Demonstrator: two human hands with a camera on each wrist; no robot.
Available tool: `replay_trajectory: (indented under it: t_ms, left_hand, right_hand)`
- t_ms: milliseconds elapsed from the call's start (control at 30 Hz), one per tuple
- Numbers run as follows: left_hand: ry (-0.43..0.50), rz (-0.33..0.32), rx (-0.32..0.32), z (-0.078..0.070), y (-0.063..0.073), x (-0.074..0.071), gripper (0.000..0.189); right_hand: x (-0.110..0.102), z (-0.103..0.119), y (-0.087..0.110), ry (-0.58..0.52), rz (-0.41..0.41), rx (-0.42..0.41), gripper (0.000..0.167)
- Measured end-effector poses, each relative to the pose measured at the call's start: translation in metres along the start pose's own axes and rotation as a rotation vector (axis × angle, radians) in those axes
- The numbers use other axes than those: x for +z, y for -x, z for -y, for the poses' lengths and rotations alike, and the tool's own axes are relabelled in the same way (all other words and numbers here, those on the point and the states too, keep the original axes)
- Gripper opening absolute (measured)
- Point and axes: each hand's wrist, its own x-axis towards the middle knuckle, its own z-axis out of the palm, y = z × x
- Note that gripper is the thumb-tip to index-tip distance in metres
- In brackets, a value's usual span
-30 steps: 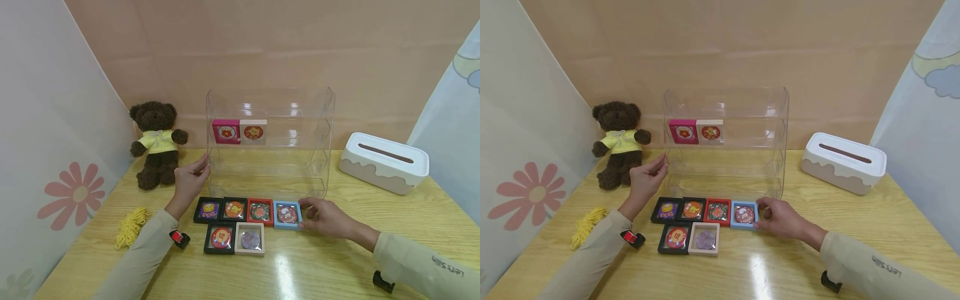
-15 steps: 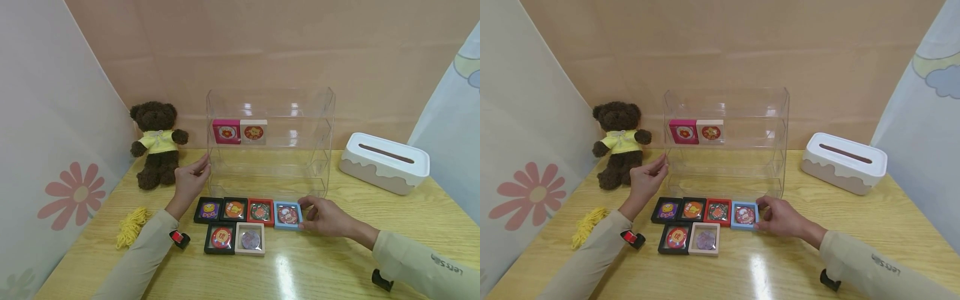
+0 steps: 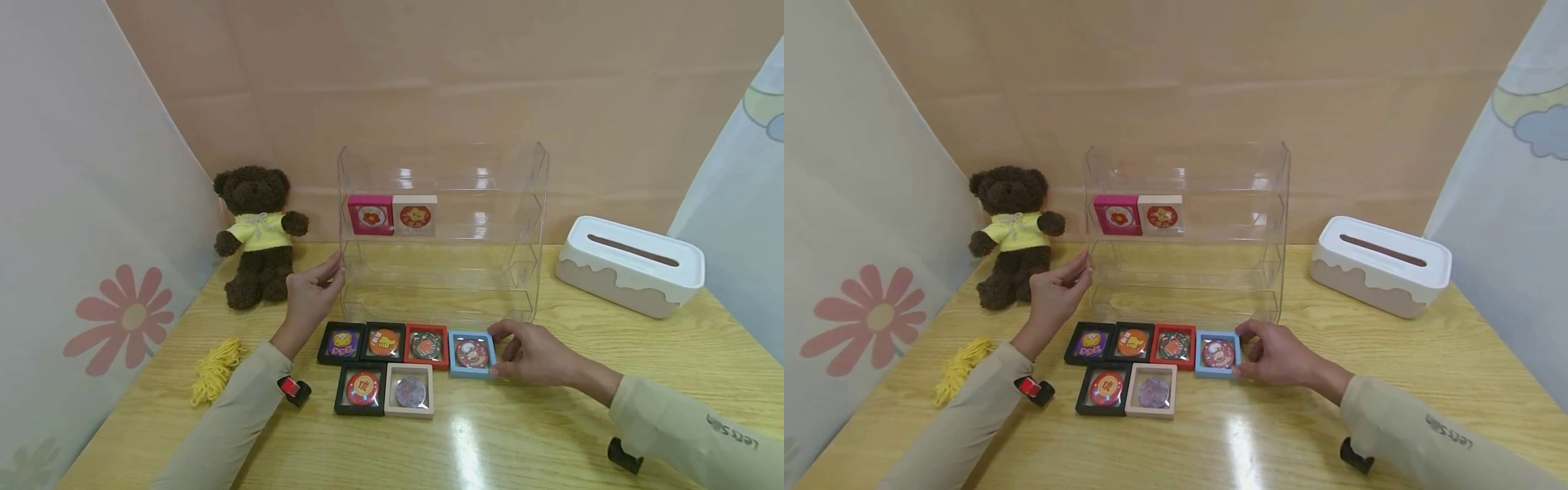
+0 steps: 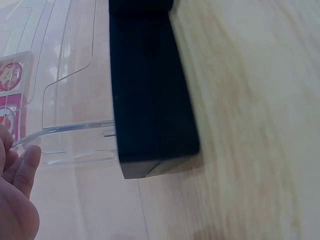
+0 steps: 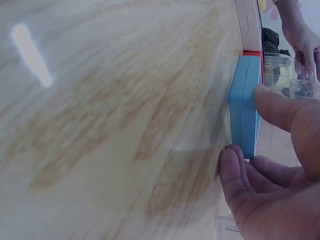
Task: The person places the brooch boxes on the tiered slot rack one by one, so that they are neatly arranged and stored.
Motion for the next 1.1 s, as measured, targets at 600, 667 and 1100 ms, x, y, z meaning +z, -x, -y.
replay_trajectory:
  t_ms: [600,667,1100]
  left_hand:
    - [0.0,0.004,-0.016,-0.0006,0.0009,0.0001,0.028]
    - [-0.005,0.003,-0.013,-0.001,0.0003,0.0005,0.028]
    - [-0.036,-0.016,0.0,-0.0047,-0.0005,0.0011,0.028]
  right_hand:
    - [0.0003,-0.0011,0.0017,-0.016,0.008,-0.003,0.063]
    - [0.0005,-0.0021,0.002,-0.01,-0.004,-0.013,0.061]
    - [0.0052,-0.0042,0.0067,-0.109,-0.126,-0.045,0.05]
